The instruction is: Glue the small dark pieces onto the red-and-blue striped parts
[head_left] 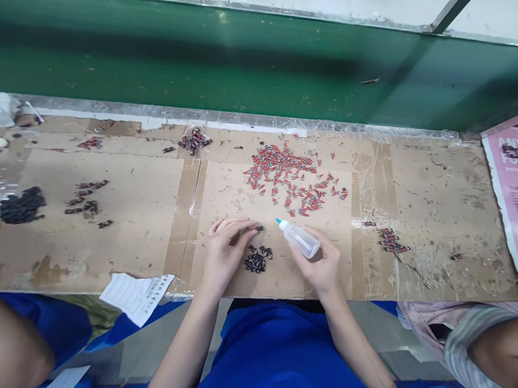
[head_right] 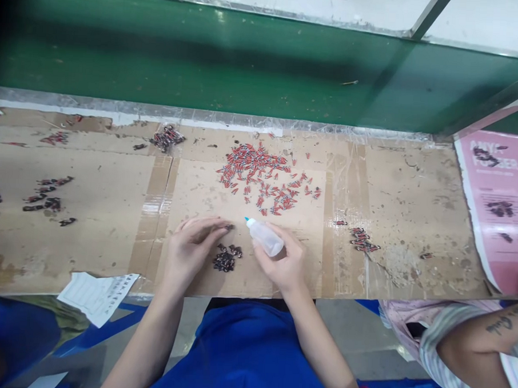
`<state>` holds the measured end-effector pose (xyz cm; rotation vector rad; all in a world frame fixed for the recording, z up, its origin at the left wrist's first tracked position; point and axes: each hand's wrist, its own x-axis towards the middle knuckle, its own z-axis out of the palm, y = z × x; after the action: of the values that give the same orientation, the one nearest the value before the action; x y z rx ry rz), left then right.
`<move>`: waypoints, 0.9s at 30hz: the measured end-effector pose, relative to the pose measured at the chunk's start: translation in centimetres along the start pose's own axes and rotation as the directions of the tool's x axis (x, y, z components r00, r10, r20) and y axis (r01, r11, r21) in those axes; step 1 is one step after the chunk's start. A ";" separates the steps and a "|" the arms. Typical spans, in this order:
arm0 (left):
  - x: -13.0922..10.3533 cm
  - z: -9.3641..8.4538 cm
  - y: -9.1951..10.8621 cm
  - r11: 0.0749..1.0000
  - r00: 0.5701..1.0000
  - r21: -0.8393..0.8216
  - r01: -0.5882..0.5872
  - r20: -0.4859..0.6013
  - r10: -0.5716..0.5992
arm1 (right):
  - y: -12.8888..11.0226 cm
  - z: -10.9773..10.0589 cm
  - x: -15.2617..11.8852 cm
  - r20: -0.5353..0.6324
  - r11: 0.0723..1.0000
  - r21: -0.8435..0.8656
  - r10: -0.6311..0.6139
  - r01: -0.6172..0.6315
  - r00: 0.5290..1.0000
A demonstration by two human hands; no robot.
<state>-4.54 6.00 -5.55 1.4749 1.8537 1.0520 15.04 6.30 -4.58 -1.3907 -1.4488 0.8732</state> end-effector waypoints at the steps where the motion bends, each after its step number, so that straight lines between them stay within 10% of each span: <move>1: 0.0 -0.1 -0.1 0.999 0.999 -0.048 0.015 -0.029 -0.017 | -0.1 -0.2 0.0 0.026 0.995 -0.078 -0.061 0.063 0.998; 8: -0.8 -0.8 0.1 0.954 0.977 -0.265 0.143 -0.116 -0.178 | -0.4 -1.5 2.8 0.129 0.893 -0.358 -0.240 0.271 0.962; 18: -2.7 0.3 2.8 0.912 0.977 -0.364 0.187 -0.026 -0.211 | 0.4 0.0 7.4 0.314 0.795 -0.515 -0.171 0.319 0.934; 27: -2.9 0.4 5.0 0.889 0.981 -0.427 0.167 -0.018 -0.193 | -3.8 -0.8 3.0 0.237 0.987 0.077 0.121 -0.143 0.964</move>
<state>-0.82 3.79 -1.74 1.0072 1.6277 1.3163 14.71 8.80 -0.34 -1.3620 -1.4795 1.2076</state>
